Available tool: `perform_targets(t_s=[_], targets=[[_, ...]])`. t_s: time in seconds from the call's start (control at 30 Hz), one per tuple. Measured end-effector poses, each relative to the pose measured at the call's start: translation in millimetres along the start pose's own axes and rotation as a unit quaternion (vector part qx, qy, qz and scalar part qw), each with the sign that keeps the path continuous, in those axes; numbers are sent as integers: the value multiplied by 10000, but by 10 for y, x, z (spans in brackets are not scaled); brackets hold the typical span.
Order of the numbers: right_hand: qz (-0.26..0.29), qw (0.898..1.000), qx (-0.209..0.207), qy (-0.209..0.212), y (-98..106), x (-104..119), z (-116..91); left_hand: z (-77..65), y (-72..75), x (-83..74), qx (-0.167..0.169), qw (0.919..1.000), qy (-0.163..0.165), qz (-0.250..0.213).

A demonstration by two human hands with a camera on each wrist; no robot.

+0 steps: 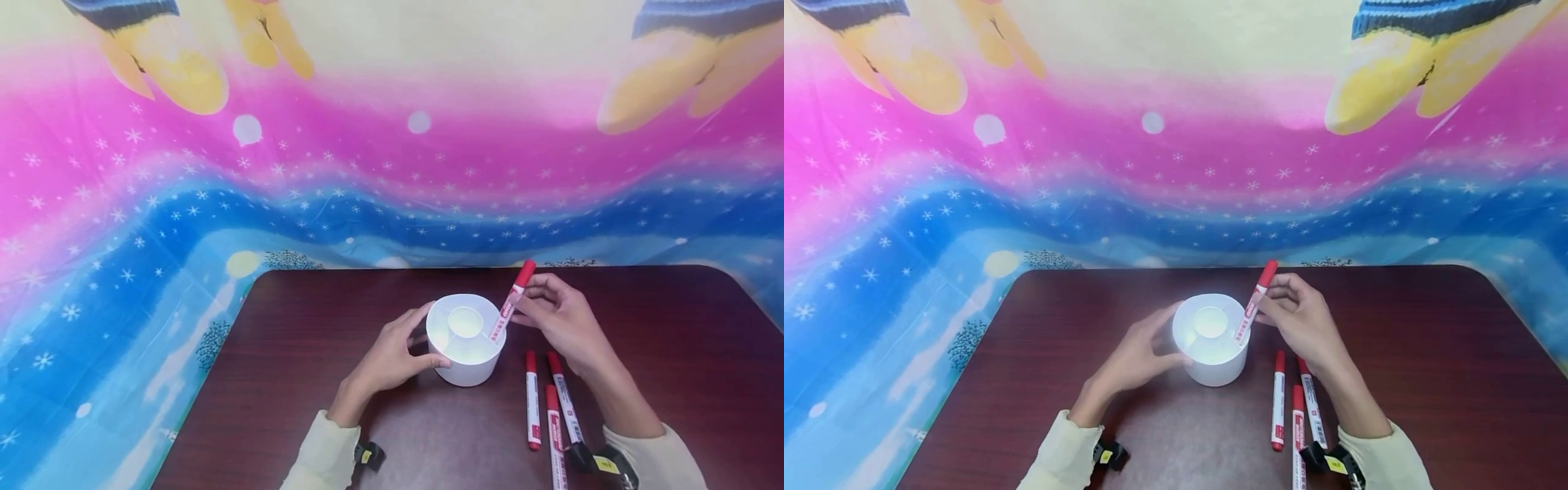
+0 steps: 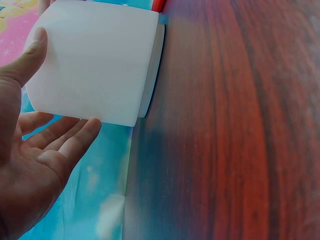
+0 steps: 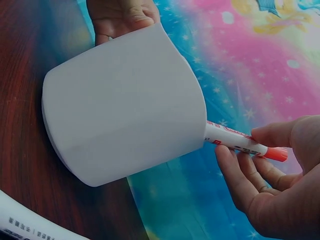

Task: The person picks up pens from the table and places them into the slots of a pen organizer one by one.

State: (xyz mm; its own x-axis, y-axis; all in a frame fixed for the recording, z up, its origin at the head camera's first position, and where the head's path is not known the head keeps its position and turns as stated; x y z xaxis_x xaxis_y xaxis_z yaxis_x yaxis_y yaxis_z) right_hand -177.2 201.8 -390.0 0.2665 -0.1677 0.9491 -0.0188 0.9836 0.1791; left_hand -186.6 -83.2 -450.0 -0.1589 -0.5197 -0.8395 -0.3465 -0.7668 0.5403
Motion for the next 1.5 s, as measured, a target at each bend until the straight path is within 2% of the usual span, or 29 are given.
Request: perform_targets(t_s=[0.77,1.27,1.5], targets=[[-433,9990,114,32,-93,-64,-11,1,-11,21,-57,10000,-47,57],[-1087,9938,221,-38,-121,-74,-21,8,-7,17,-30,10000,-8,4],[-1041,9944,158,101,-131,-61,-13,8,-4,14,-28,10000,28,-21]])
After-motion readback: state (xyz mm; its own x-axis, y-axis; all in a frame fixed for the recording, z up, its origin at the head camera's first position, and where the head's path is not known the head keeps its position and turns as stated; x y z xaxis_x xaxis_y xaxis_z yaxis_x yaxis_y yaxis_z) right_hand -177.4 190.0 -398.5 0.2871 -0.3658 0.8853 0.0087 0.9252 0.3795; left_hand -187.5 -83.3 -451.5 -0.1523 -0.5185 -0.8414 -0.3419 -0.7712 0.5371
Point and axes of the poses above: each hand's wrist, its own z-axis towards the middle knuckle, its own y-axis out of the back of the hand, x = y × z, the point moved 2 cm from there along z, towards the middle knuckle, and after that the axes turned 12 degrees about y, right-handed, at the moved point
